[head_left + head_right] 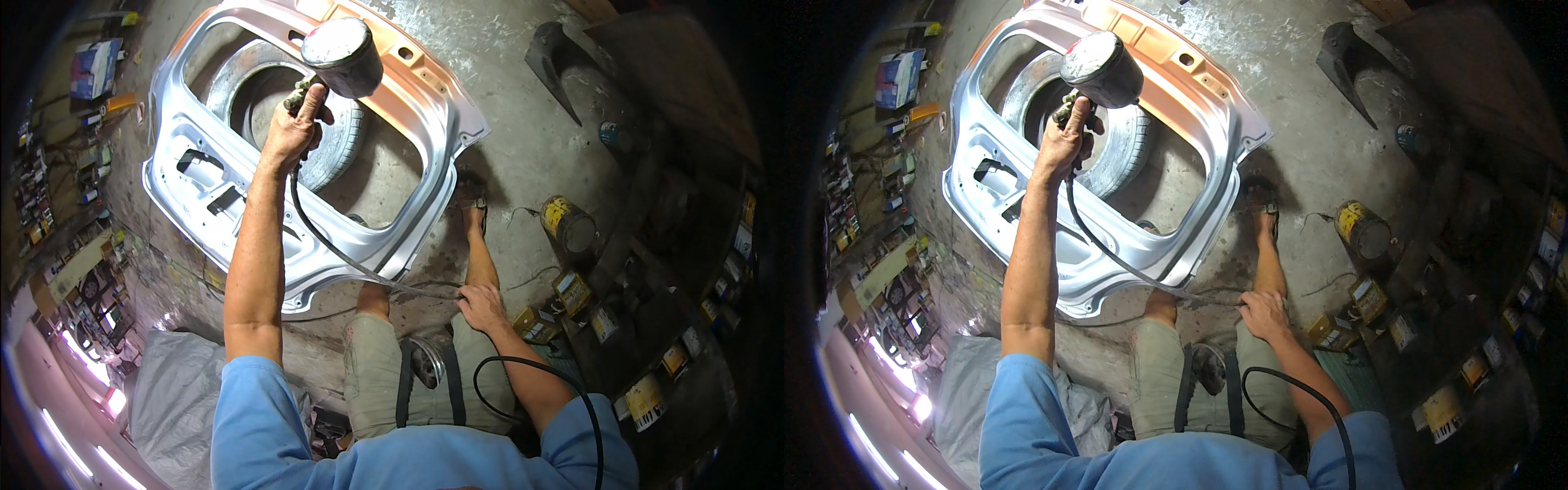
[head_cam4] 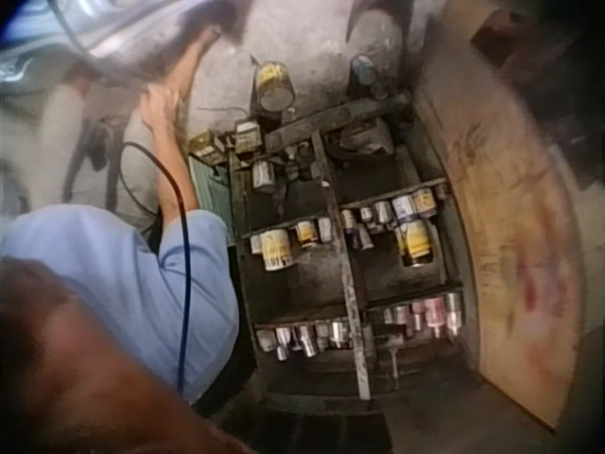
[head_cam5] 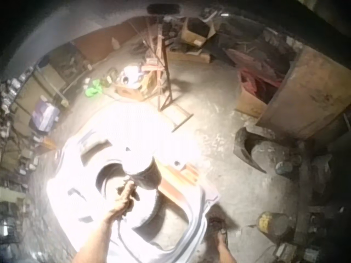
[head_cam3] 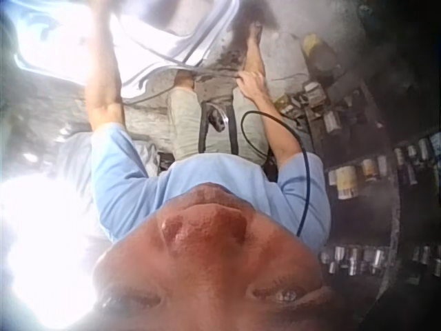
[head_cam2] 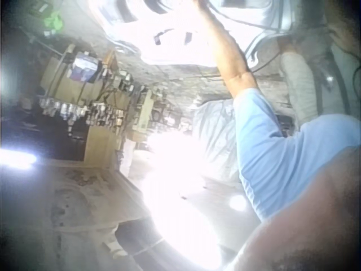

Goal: The person uses a spray gun to apply paint to a car bumper, moving around the part to cover different sections. After finishing, the person walks through the workshop and picks up a small packet from a shelf.

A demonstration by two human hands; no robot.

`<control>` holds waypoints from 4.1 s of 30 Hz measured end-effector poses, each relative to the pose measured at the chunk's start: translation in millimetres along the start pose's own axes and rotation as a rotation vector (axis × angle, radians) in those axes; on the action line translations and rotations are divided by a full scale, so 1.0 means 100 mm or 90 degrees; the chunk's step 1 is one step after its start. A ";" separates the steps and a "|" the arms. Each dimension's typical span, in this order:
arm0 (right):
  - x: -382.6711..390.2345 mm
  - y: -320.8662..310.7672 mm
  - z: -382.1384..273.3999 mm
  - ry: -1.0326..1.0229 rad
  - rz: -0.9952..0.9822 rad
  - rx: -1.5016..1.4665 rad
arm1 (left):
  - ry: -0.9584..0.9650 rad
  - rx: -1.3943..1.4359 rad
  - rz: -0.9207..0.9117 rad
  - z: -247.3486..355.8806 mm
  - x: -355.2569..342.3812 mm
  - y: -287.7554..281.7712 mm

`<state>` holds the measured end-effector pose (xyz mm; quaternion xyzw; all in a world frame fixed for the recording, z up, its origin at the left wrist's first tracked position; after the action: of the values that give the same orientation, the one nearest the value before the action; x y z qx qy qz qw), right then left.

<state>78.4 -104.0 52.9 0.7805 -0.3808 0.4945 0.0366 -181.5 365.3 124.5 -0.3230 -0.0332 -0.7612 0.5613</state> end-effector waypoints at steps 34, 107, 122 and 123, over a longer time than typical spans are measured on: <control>-0.03 -0.36 0.57 0.000 -0.027 0.124 | 0.021 -0.085 -0.019 -0.21 0.85 0.99; 1.08 0.48 1.13 0.056 -0.094 0.205 | 0.127 -0.017 0.080 -1.15 2.31 1.53; 1.54 -0.90 2.10 0.451 -0.081 0.258 | -0.079 0.388 0.198 -0.91 3.16 3.30; 1.53 -0.99 2.14 0.443 -0.087 0.284 | -0.103 0.244 0.231 -0.87 3.13 3.36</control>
<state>333.8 -212.6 97.9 0.5791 -0.1767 0.7954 0.0255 23.6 -54.5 116.6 -0.2715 -0.1631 -0.5995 0.7351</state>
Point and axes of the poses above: each hand's wrist, its own x-axis away from the middle knuckle, its own y-axis out of the palm, z = x × y, the point moved 7 cm from there along -x, towards the middle knuckle, and after that the axes turned 2 degrees about -x, right-handed, at the moved point
